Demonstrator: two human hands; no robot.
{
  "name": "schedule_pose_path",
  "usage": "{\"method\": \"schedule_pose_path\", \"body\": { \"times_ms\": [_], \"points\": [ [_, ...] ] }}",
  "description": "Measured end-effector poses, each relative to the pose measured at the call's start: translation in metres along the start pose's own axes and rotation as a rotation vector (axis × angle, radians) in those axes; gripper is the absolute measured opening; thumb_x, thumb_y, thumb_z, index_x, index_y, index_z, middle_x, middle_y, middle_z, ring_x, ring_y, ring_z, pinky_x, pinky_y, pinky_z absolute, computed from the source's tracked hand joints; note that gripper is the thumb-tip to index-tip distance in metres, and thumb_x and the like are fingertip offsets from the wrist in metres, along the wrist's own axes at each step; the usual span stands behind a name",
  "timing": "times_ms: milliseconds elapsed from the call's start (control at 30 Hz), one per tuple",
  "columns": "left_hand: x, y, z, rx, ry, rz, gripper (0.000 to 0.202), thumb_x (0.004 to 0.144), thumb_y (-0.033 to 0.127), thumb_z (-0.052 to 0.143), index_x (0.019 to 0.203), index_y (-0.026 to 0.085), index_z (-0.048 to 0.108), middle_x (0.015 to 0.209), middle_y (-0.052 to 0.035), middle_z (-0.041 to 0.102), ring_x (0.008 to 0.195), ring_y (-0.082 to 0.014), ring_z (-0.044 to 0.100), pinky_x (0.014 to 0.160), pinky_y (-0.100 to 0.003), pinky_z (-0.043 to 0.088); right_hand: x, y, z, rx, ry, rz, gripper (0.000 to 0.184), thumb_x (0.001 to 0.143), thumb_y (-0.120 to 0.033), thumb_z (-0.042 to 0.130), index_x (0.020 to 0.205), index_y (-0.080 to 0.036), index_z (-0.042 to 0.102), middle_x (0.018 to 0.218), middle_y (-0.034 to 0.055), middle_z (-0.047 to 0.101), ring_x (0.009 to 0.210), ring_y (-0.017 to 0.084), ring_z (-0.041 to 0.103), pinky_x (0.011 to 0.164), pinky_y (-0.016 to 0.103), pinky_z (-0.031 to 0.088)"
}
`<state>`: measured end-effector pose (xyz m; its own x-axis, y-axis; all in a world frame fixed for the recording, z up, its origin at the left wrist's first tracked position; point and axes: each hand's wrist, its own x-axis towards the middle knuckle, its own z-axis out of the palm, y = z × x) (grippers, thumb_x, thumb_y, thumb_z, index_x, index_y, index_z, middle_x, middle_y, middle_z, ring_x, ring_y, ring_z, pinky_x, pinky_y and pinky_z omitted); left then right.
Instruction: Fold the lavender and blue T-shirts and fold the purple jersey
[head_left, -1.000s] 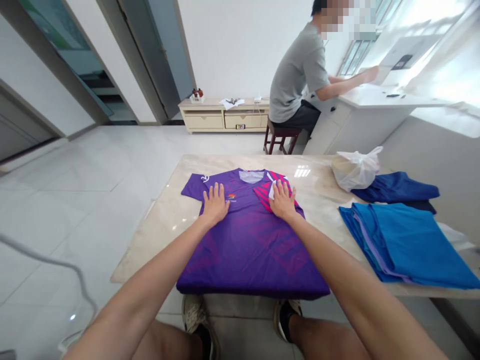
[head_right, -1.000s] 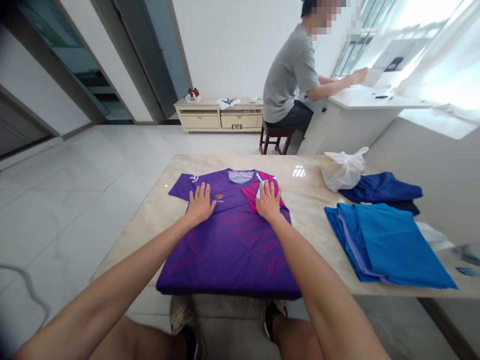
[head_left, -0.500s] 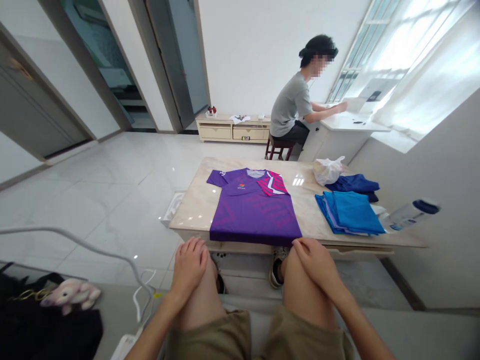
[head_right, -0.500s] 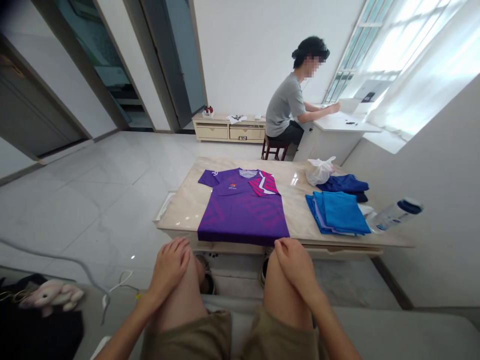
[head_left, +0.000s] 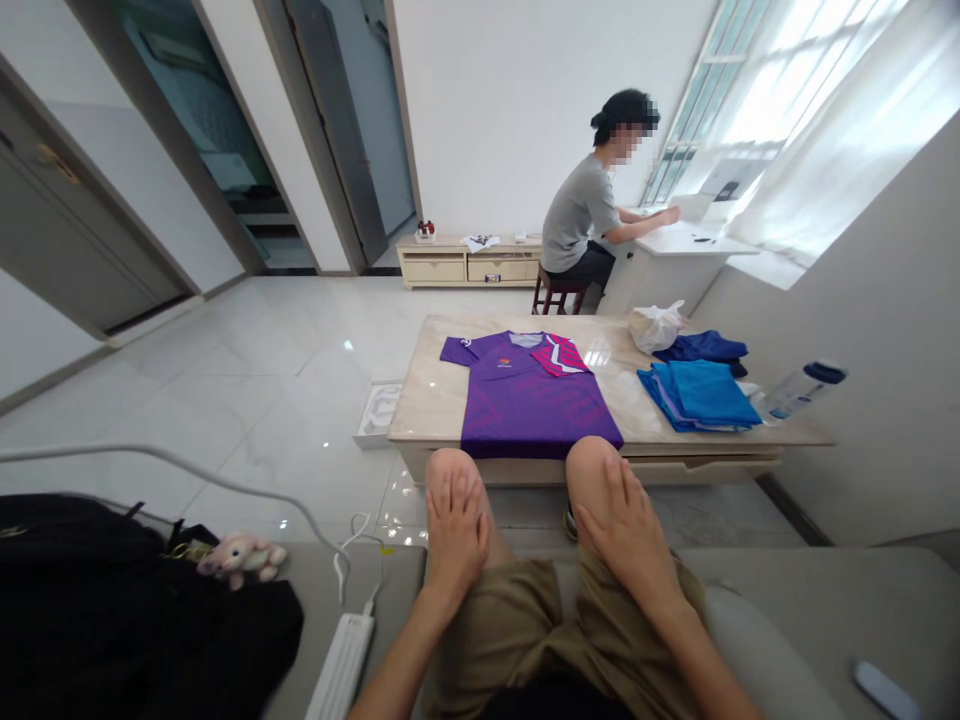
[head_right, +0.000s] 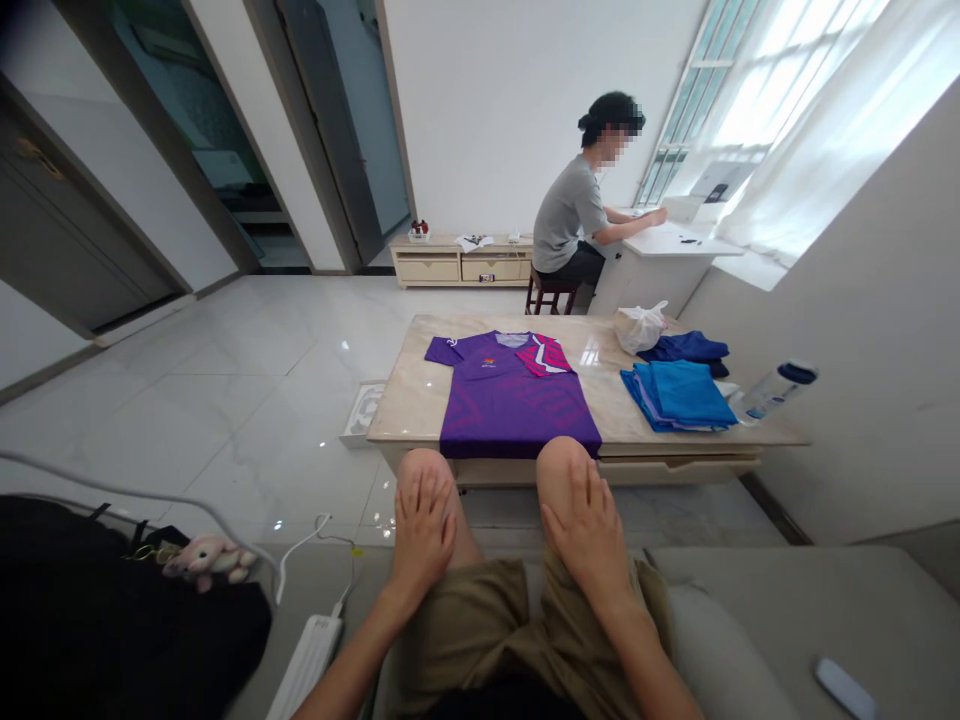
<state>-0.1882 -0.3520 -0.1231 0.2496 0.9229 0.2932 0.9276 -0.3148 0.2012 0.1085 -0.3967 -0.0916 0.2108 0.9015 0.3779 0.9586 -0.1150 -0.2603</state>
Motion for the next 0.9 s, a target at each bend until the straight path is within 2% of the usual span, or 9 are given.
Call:
{"method": "schedule_pose_path", "body": {
  "times_ms": [100,167,333,433,533,600,700,833,900],
  "points": [
    [-0.013,0.001,0.004,-0.034,0.034,0.029,0.066,0.101,0.024,0.057,0.166,0.03,0.056,0.181,-0.0065,0.037,0.17,-0.0342,0.03,0.136,-0.065,0.031,-0.004,-0.008,0.0,0.029,-0.036,0.195,0.109,0.094,-0.079,0.058,0.173,-0.009,0.029,0.159,0.0294,0.055,0.138,0.044,0.064,0.111,0.055,0.056],
    [-0.014,0.003,0.006,-0.065,0.058,0.039,0.068,0.1,0.023,0.058,0.167,0.031,0.055,0.179,-0.007,0.04,0.17,-0.0338,0.032,0.137,-0.064,0.032,-0.006,-0.013,-0.001,0.049,-0.058,0.244,0.113,0.09,-0.083,0.061,0.171,-0.01,0.031,0.151,0.0287,0.061,0.13,0.044,0.069,0.105,0.054,0.059],
    [-0.011,0.005,0.014,-0.131,0.087,0.069,0.072,0.096,0.022,0.064,0.166,0.034,0.056,0.176,-0.0069,0.046,0.168,-0.0351,0.036,0.138,-0.066,0.028,-0.006,-0.032,0.001,0.087,-0.021,0.096,0.106,0.092,-0.078,0.065,0.172,-0.018,0.029,0.151,0.0239,0.062,0.131,0.043,0.069,0.106,0.056,0.06],
    [-0.018,0.005,0.022,-0.114,0.093,0.112,0.076,0.095,0.02,0.062,0.169,0.035,0.051,0.177,-0.0043,0.044,0.168,-0.0334,0.035,0.139,-0.066,0.024,0.002,-0.057,0.008,0.094,-0.011,0.016,0.102,0.095,-0.073,0.065,0.174,-0.022,0.026,0.153,0.0218,0.061,0.131,0.043,0.068,0.105,0.058,0.061],
    [-0.026,0.001,0.031,-0.096,0.151,0.121,0.078,0.093,0.023,0.061,0.169,0.036,0.051,0.177,-0.003,0.045,0.169,-0.0333,0.034,0.14,-0.065,0.021,0.016,-0.091,0.017,0.113,-0.007,-0.028,0.103,0.095,-0.069,0.067,0.175,-0.022,0.023,0.152,0.0225,0.061,0.131,0.045,0.066,0.106,0.061,0.059],
    [-0.031,-0.009,0.034,-0.076,0.16,0.12,0.081,0.091,0.023,0.062,0.169,0.037,0.051,0.175,-0.0033,0.048,0.167,-0.0341,0.036,0.139,-0.065,0.025,0.025,-0.113,0.023,0.128,-0.035,-0.036,0.103,0.096,-0.065,0.069,0.177,-0.024,0.02,0.153,0.0224,0.06,0.131,0.045,0.065,0.106,0.062,0.058],
    [-0.036,-0.037,0.029,-0.03,0.123,0.139,0.09,0.088,0.02,0.061,0.173,0.041,0.043,0.173,-0.0028,0.052,0.163,-0.0343,0.044,0.133,-0.063,0.038,0.032,-0.141,0.032,0.142,-0.077,-0.048,0.107,0.095,-0.063,0.07,0.178,-0.024,0.015,0.158,0.0232,0.057,0.131,0.047,0.064,0.106,0.063,0.058],
    [-0.049,-0.085,0.013,-0.01,0.132,0.085,0.095,0.09,0.02,0.059,0.178,0.042,0.03,0.175,-0.0036,0.048,0.16,-0.0333,0.049,0.122,-0.058,0.054,0.035,-0.163,0.046,0.159,-0.128,-0.085,0.113,0.092,-0.057,0.073,0.179,-0.02,0.01,0.159,0.0265,0.056,0.133,0.049,0.063,0.107,0.064,0.057],
    [-0.06,-0.101,0.004,-0.019,0.15,0.04,0.093,0.093,0.02,0.056,0.179,0.042,0.028,0.176,-0.0033,0.047,0.16,-0.032,0.049,0.118,-0.055,0.058,0.037,-0.171,0.054,0.171,-0.153,-0.111,0.116,0.089,-0.055,0.074,0.178,-0.017,0.011,0.16,0.0277,0.055,0.135,0.049,0.062,0.108,0.063,0.056]
  ]
}}
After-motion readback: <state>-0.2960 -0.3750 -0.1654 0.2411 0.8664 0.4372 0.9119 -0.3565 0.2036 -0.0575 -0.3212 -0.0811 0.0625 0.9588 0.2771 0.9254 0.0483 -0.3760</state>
